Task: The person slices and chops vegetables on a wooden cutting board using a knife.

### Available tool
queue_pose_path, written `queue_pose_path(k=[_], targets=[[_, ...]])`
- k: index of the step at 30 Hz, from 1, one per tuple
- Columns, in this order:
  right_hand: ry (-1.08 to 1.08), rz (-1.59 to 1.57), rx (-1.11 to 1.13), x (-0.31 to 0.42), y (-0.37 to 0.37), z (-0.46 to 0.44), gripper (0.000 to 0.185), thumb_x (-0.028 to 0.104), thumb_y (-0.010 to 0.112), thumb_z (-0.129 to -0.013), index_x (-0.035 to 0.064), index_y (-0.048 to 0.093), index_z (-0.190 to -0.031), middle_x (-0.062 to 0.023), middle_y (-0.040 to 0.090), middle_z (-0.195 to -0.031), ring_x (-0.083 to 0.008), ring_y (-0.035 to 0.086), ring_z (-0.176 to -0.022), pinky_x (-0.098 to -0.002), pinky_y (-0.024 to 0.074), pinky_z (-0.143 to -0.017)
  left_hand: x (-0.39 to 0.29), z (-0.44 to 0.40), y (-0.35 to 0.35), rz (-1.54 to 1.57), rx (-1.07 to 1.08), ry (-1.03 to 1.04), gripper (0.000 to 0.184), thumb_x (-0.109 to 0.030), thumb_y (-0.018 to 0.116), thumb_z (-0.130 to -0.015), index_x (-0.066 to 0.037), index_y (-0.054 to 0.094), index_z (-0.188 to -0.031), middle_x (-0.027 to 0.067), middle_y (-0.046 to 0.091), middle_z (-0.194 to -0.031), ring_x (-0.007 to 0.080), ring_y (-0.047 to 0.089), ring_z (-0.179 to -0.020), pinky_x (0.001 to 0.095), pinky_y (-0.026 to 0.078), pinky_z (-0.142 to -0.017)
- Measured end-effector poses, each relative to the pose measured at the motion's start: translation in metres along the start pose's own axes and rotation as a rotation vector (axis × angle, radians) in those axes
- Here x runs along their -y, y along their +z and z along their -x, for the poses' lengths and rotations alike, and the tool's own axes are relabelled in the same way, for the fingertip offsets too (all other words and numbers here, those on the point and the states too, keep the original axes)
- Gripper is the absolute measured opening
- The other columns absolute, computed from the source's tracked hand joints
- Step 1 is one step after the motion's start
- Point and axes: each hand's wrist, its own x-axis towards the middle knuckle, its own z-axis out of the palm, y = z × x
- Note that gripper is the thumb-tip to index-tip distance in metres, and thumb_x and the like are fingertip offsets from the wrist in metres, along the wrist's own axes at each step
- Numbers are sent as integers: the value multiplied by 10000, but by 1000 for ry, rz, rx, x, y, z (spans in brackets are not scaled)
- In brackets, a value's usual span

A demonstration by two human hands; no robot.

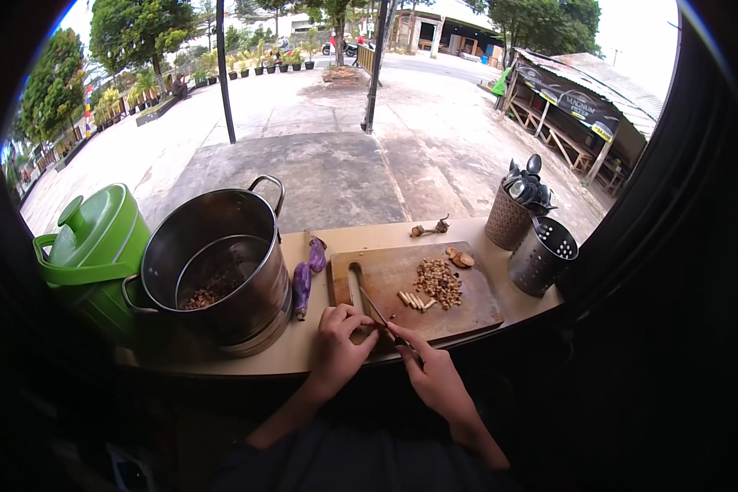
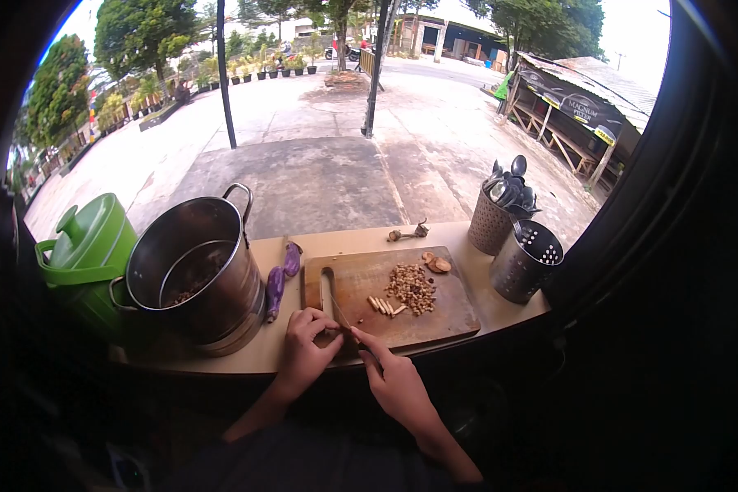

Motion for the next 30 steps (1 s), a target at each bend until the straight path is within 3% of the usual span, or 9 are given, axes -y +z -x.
queue_pose_path(k=[3,7,9,12,16,18,22,27,30], targets=[[80,64,34,6,-1,-1,400,88,588,-1016,131,579,-1414,-215,714,-1113,-315,725,-818,-345,540,-770,1,0,1,-14,2,5,169,-89,814,-745,-58,731,-889,74,634,-948,287,587,-973,401,499,-871],[5,62,-2,0,7,-8,394,94,583,-1016,128,581,-1409,-223,706,-1123,-380,719,-902,-378,547,-792,1,-1,2,-4,-7,19,173,-55,812,-733,-28,714,-873,90,642,-920,289,594,-958,390,495,-857],[-158,86,-57,-7,13,-15,395,184,544,-1031,212,561,-1425,-255,687,-898,-449,678,-833,-505,527,-711,4,0,3,-18,-9,28,173,-79,808,-727,-55,727,-878,70,635,-933,285,587,-960,401,499,-866],[-56,173,-14,4,13,-20,391,192,543,-1031,214,560,-1421,-257,684,-900,-458,671,-835,-523,521,-712,3,0,2,-22,-12,20,172,-78,804,-722,-56,727,-875,71,636,-928,286,587,-954,399,501,-862],[-126,164,-47,2,11,-17,383,205,543,-1035,210,558,-1417,-258,685,-898,-460,670,-826,-526,516,-700,1,-1,3,-34,-17,10,161,-89,808,-730,-60,729,-867,66,636,-921,281,590,-950,396,503,-858],[124,133,54,14,2,-10,376,142,590,-1018,162,600,-1394,-234,705,-1067,-429,681,-939,-411,537,-800,-1,-1,2,-21,-21,8,147,-102,815,-737,-67,732,-854,60,635,-914,273,589,-946,391,504,-853],[80,119,26,7,-4,-10,380,141,594,-1020,142,598,-1400,-228,713,-1054,-369,722,-915,-379,535,-788,-4,-1,1,-17,-19,3,139,-67,819,-736,-48,741,-850,71,639,-897,273,591,-955,384,501,-840],[26,-5,-8,2,-3,-9,392,105,592,-1022,135,593,-1412,-208,723,-1087,-199,689,-795,-327,534,-796,-2,0,2,-18,-13,8,163,-75,831,-737,-45,754,-877,70,651,-906,269,593,-951,377,503,-841],[-4,-12,4,-5,1,-3,394,97,593,-1021,137,592,-1413,-205,720,-1109,-202,645,-744,-322,535,-790,-1,0,2,-17,-18,4,180,-69,840,-725,-35,751,-878,74,657,-913,269,596,-954,377,504,-845]])
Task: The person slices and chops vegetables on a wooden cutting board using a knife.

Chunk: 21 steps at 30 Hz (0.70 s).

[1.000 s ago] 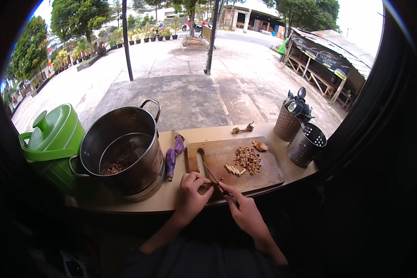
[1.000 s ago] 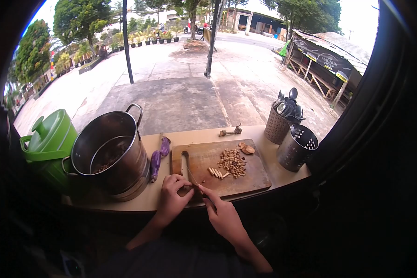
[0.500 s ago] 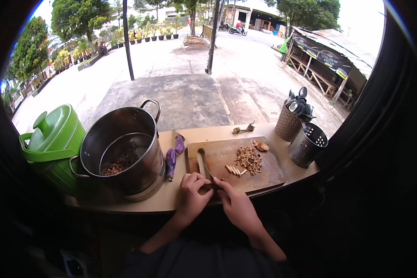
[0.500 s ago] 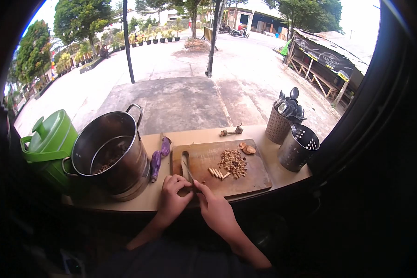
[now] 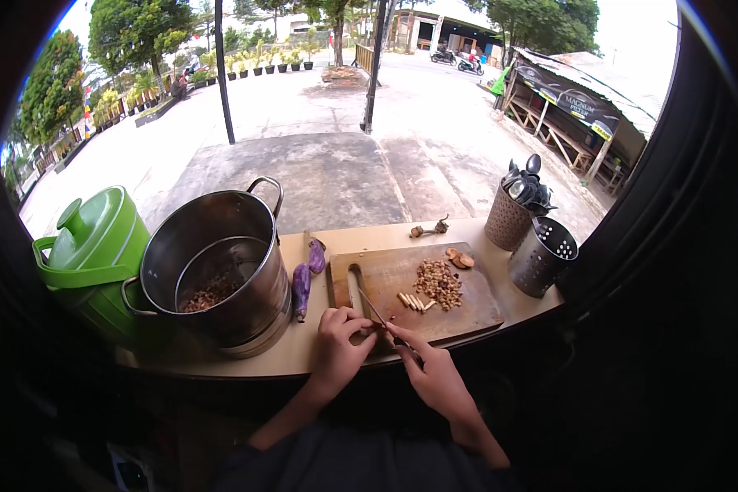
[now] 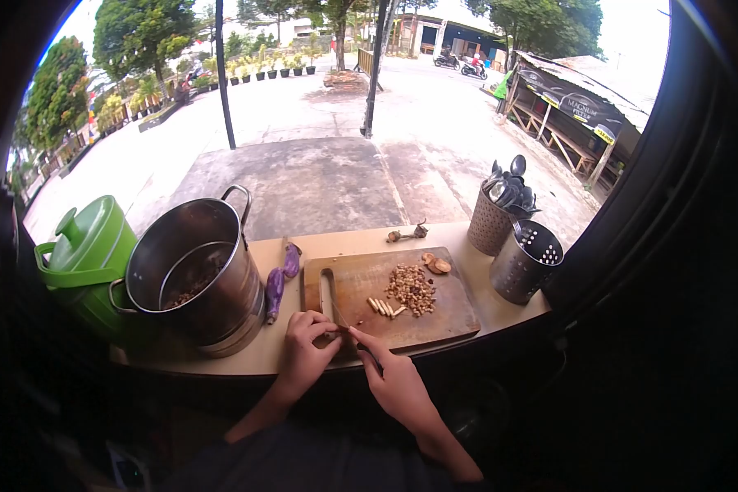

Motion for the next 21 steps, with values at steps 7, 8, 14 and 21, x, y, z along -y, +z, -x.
queue_pose_path(k=[7,8,14,21], targets=[[38,31,-1,9,-2,5,392,109,594,-1025,136,586,-1416,-219,717,-1096,-223,702,-776,-336,542,-779,2,0,-2,37,7,-12,176,-84,833,-724,-48,748,-874,70,651,-926,277,590,-958,393,513,-852],[81,46,21,11,-2,5,392,110,596,-1024,135,585,-1415,-225,716,-1087,-243,712,-787,-340,543,-777,1,0,-2,34,11,-14,177,-75,835,-723,-36,741,-869,75,655,-920,276,596,-953,387,507,-853],[-42,29,-50,1,10,-1,393,199,567,-1031,211,573,-1423,-273,673,-847,-442,683,-799,-468,525,-677,2,0,-2,21,26,-14,163,-92,820,-733,-50,748,-873,71,652,-928,277,592,-960,389,514,-860],[-16,127,-38,8,13,-11,379,207,557,-1037,193,571,-1415,-281,665,-839,-454,672,-821,-492,517,-686,3,0,-2,4,21,-7,144,-108,809,-747,-61,752,-871,66,652,-926,277,596,-958,390,513,-862]])
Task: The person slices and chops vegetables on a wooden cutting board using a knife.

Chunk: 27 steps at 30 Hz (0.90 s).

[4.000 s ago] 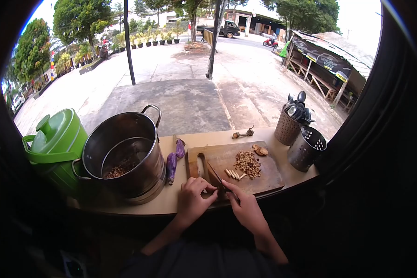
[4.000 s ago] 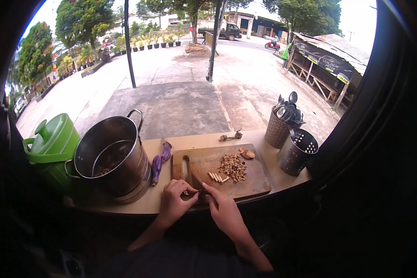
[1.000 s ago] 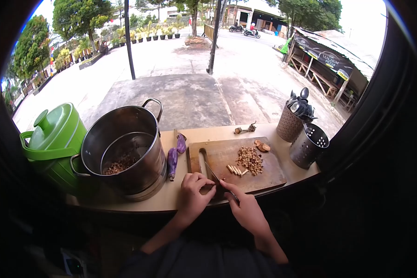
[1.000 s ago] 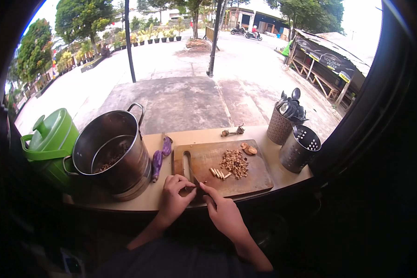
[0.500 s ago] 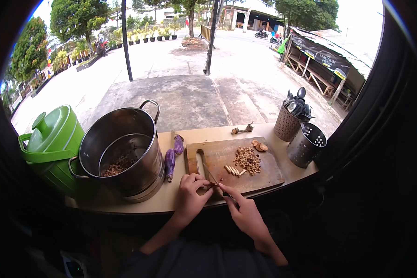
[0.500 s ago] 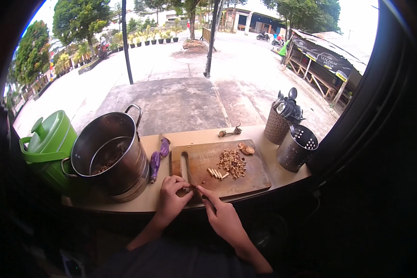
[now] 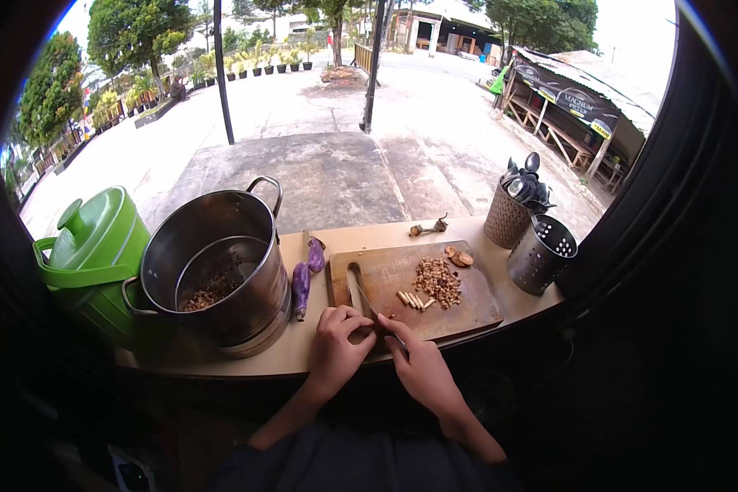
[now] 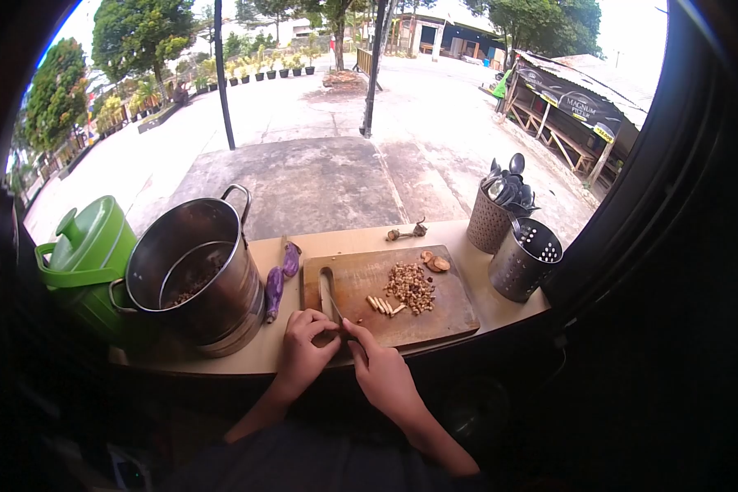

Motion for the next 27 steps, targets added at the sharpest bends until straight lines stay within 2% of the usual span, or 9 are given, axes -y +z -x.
queue_pose_path(k=[1,3,4,6,8,14,16,25,27], targets=[[-3,-1,-1,2,-2,0,379,207,557,-1037,193,571,-1415,-281,665,-839,-454,672,-821,-492,517,-686,-1,0,-1,-2,-2,2,144,-108,809,-747,-61,752,-871,66,652,-926,277,596,-958,390,513,-862],[76,-45,44,3,-10,2,378,157,582,-1036,158,595,-1413,-182,625,-730,-192,573,-601,-333,484,-623,-4,-1,-1,4,2,-7,136,-111,811,-751,-68,754,-866,65,650,-915,276,596,-949,391,512,-854],[74,-44,44,2,-13,1,378,157,582,-1036,158,595,-1413,-182,625,-730,-192,573,-601,-333,484,-623,-5,-1,-1,4,-1,-7,136,-111,811,-751,-68,754,-866,65,650,-915,276,596,-949,391,512,-854],[177,-103,101,1,-19,2,368,205,574,-1038,173,593,-1405,-256,650,-784,-338,651,-634,-407,512,-661,-6,-1,-1,11,0,-7,133,-74,808,-753,-57,754,-874,68,655,-909,273,596,-958,384,500,-855],[127,-146,40,-5,-20,4,371,195,585,-1035,166,599,-1405,-237,649,-785,-262,602,-604,-368,498,-645,-7,-2,-1,2,-2,2,127,-85,810,-761,-64,758,-876,66,658,-910,270,597,-955,380,501,-852],[3,-236,-42,-12,-30,10,378,199,610,-1020,134,574,-1391,-199,688,-804,-336,688,-694,-414,500,-652,-16,-7,0,-86,51,28,113,-124,806,-795,-84,765,-892,52,663,-918,263,607,-959,396,478,-861],[125,-44,-26,-8,-37,12,373,239,647,-996,139,552,-1342,-169,700,-799,-384,701,-760,-443,508,-667,-18,-9,1,-130,78,52,120,-130,803,-803,-85,763,-907,46,665,-928,261,611,-964,405,466,-867],[38,177,-72,-20,-31,11,386,328,666,-968,176,578,-1312,-179,708,-838,-393,703,-824,-478,533,-698,-16,-21,2,-80,18,88,206,-160,779,-827,-165,748,-1030,24,654,-975,250,606,-996,398,409,-898],[-19,177,-100,-25,-29,10,390,326,666,-964,182,597,-1320,-180,719,-882,-390,706,-851,-476,543,-721,-21,-24,-3,-130,14,236,205,-125,746,-829,-178,749,-1027,6,642,-1051,230,579,-1063,406,364,-940]])
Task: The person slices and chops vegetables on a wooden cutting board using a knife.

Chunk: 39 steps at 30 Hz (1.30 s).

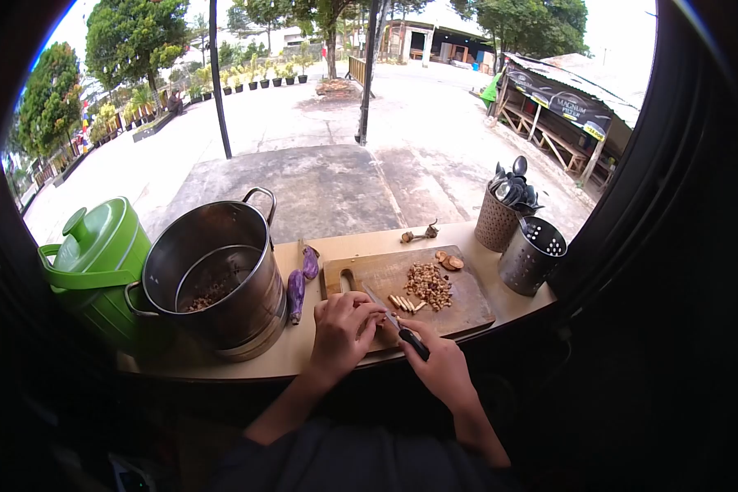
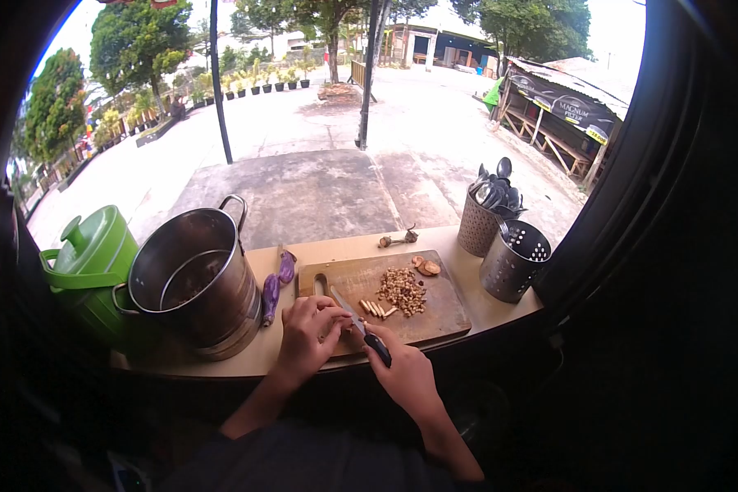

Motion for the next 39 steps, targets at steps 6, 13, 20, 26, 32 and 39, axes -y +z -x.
queue_pose_path(k=[6,13,20,26,32,39], targets=[[-110,19,-55,-10,5,-2,417,317,668,-952,196,631,-1349,-176,736,-1009,-377,712,-911,-458,564,-767,10,-2,-3,-111,193,145,336,-86,653,-821,-218,740,-1117,17,576,-1299,223,457,-1278,455,244,-1045],[-95,13,1,-10,0,-5,434,324,667,-951,203,610,-1364,-170,737,-994,-379,710,-907,-469,560,-760,13,-6,3,-172,221,188,385,-101,658,-809,-246,713,-1161,26,505,-1448,256,387,-1362,497,197,-1111],[4,25,104,-4,-11,-10,451,323,676,-950,174,532,-1350,-174,710,-843,-394,706,-842,-478,542,-706,11,-13,0,-116,303,210,368,-107,645,-800,-237,715,-1138,27,486,-1481,252,365,-1403,542,178,-1120],[-23,-19,71,-11,-10,-10,469,324,724,-926,138,465,-1269,-143,673,-697,-388,689,-758,-476,498,-658,11,-18,1,-217,325,183,342,-95,624,-837,-236,736,-1128,33,511,-1459,274,405,-1384,550,161,-1131],[16,-3,99,-22,-20,-6,449,330,723,-931,103,493,-1244,-143,697,-715,-392,691,-764,-467,501,-662,4,-48,-12,-119,183,55,295,-57,603,-865,-184,726,-1101,41,601,-1320,244,482,-1309,474,237,-1099],[73,-205,73,-55,-45,10,372,309,711,-956,33,538,-1135,-150,723,-773,-342,703,-731,-390,515,-686,20,-66,2,-89,380,65,182,-149,659,-910,-159,693,-1089,54,646,-1162,240,532,-1202,424,305,-1020]])
